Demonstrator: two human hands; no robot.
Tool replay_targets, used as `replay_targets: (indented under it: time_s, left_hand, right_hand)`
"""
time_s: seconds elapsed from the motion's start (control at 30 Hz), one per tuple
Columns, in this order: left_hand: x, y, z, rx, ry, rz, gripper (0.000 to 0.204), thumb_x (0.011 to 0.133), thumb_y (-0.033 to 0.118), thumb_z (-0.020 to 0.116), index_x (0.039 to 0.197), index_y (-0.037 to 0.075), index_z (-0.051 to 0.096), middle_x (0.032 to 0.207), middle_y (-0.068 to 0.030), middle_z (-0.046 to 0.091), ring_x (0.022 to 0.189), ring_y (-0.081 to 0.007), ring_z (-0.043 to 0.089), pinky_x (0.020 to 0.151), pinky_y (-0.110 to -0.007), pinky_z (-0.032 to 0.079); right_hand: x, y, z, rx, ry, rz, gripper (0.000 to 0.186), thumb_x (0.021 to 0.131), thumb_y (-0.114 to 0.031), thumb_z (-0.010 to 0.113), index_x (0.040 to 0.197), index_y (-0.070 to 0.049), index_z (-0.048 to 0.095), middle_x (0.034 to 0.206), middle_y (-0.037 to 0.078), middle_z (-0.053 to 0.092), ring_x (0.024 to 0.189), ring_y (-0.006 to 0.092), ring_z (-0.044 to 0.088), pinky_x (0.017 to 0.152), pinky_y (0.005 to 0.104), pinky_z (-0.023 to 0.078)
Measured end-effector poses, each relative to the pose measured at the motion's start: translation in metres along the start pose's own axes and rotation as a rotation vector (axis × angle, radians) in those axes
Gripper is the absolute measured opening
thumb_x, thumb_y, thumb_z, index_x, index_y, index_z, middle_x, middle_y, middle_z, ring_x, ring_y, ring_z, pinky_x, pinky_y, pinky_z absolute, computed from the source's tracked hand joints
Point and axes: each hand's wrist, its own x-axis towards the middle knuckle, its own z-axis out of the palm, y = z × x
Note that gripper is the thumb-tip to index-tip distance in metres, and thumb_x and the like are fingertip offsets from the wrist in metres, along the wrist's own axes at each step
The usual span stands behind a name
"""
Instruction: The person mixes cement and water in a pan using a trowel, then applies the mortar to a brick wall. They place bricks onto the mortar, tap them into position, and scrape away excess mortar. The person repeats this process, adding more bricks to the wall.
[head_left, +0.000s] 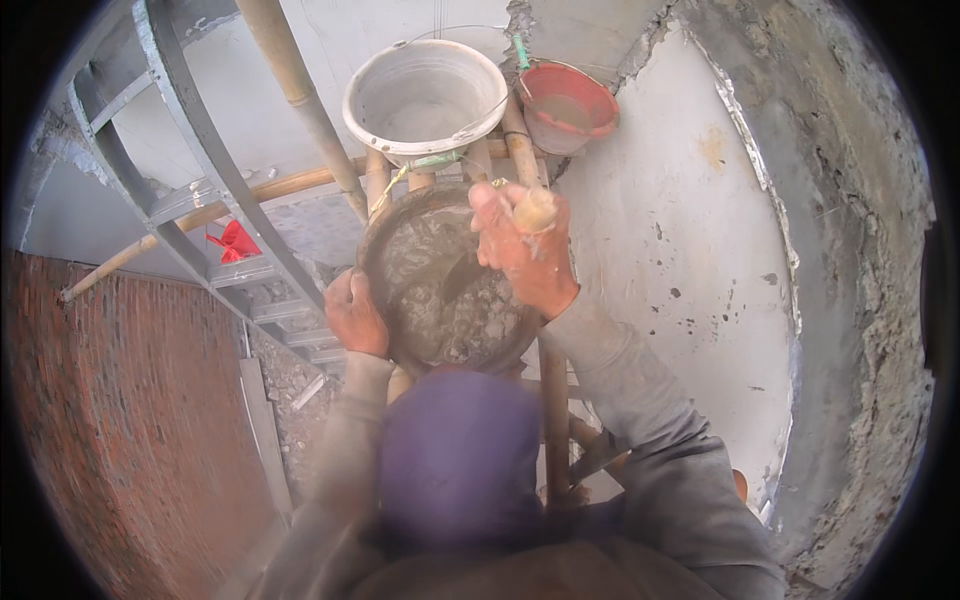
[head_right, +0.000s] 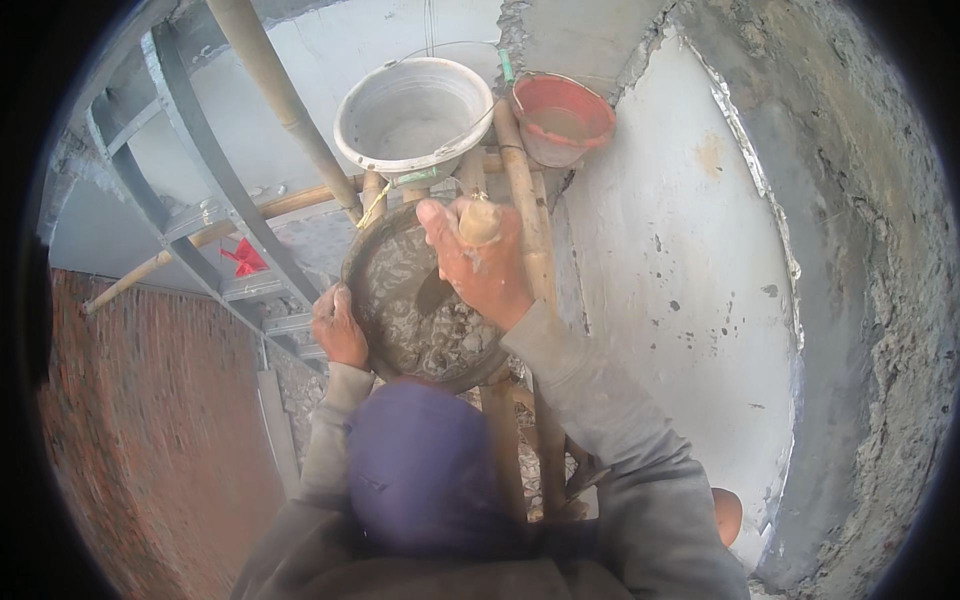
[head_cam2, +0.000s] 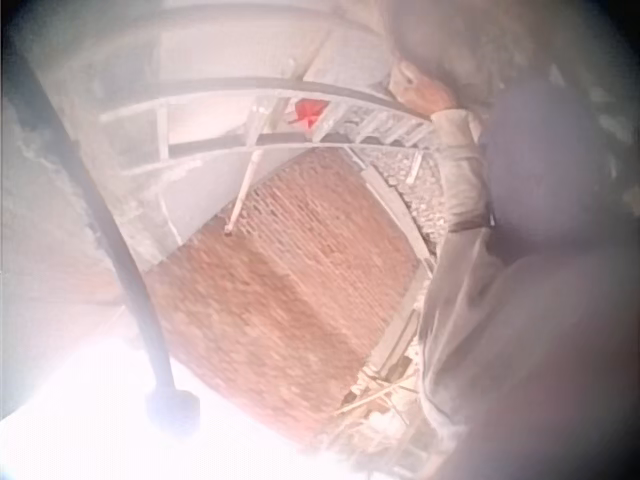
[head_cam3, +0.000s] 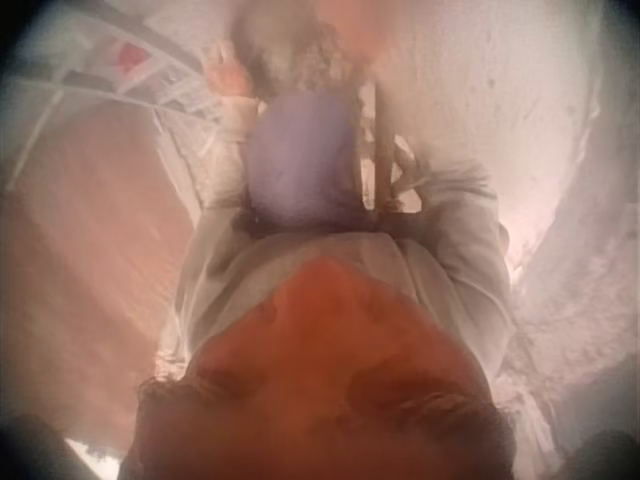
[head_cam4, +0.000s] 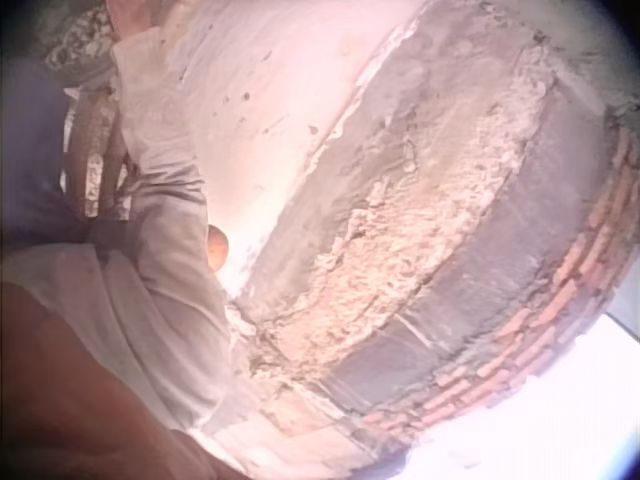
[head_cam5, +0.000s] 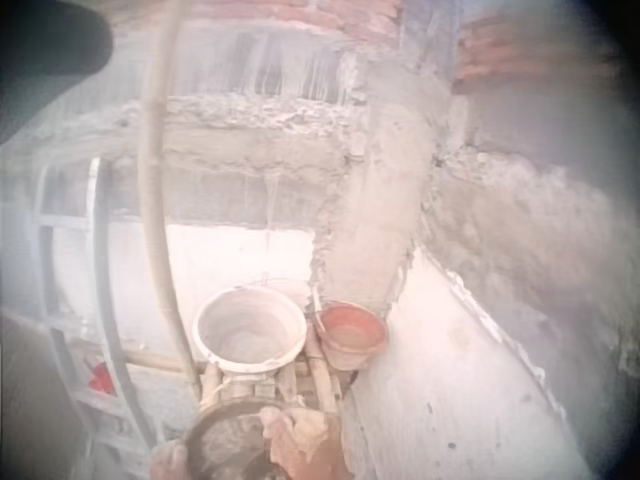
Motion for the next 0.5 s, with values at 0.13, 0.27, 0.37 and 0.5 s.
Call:
replay_targets:
  time_s: [0.13, 0.27, 0.37, 0.5]
  left_hand:
    - [0.005, -0.004, -0.002, -0.286, -0.068, -0.076, 0.032, 0.103, 0.014, 0.063, 0.122, -0.008, 0.076, 0.112, -0.0118, 0.076, 0.102, -0.0194, 0.069, 0.094, -0.034, 0.054]
    - [0.032, -0.001, -0.009, -0.635, -0.294, -0.398, 0.037, 0.101, 0.017, 0.067, 0.127, -0.008, 0.075, 0.116, -0.0097, 0.076, 0.105, -0.0195, 0.071, 0.096, -0.034, 0.055]
    - [0.08, 0.002, -0.009, -0.606, -0.538, -0.377, 0.039, 0.099, 0.019, 0.069, 0.129, -0.005, 0.075, 0.12, -0.0101, 0.077, 0.11, -0.0196, 0.071, 0.099, -0.034, 0.055]
    - [0.113, -0.01, 0.003, -0.507, -0.838, -0.438, 0.043, 0.094, 0.019, 0.075, 0.13, -0.004, 0.076, 0.114, -0.0078, 0.078, 0.104, -0.0186, 0.071, 0.095, -0.032, 0.054]
  right_hand:
    - [0.029, -0.082, -0.019, 0.143, 0.1, -0.209, 0.028, 0.104, -0.02, 0.074, 0.085, -0.001, 0.068, 0.062, -0.002, 0.062, 0.05, 0.0074, 0.057, 0.047, 0.0269, 0.045]
    - [0.008, -0.036, 0.028, -0.198, 0.132, -0.118, 0.024, 0.102, -0.022, 0.078, 0.092, -0.001, 0.07, 0.066, 0.001, 0.063, 0.058, 0.0151, 0.063, 0.058, 0.0338, 0.052]
    - [-0.012, 0.036, 0.014, -0.436, -0.267, 0.038, 0.034, 0.098, -0.029, 0.082, 0.112, 0.0, 0.073, 0.084, 0.01, 0.07, 0.083, 0.0276, 0.069, 0.079, 0.0429, 0.056]
    - [-0.025, 0.05, -0.042, -0.76, -0.159, -0.319, 0.037, 0.103, -0.034, 0.072, 0.115, 0.0, 0.066, 0.116, 0.019, 0.072, 0.112, 0.0341, 0.068, 0.096, 0.0505, 0.05]
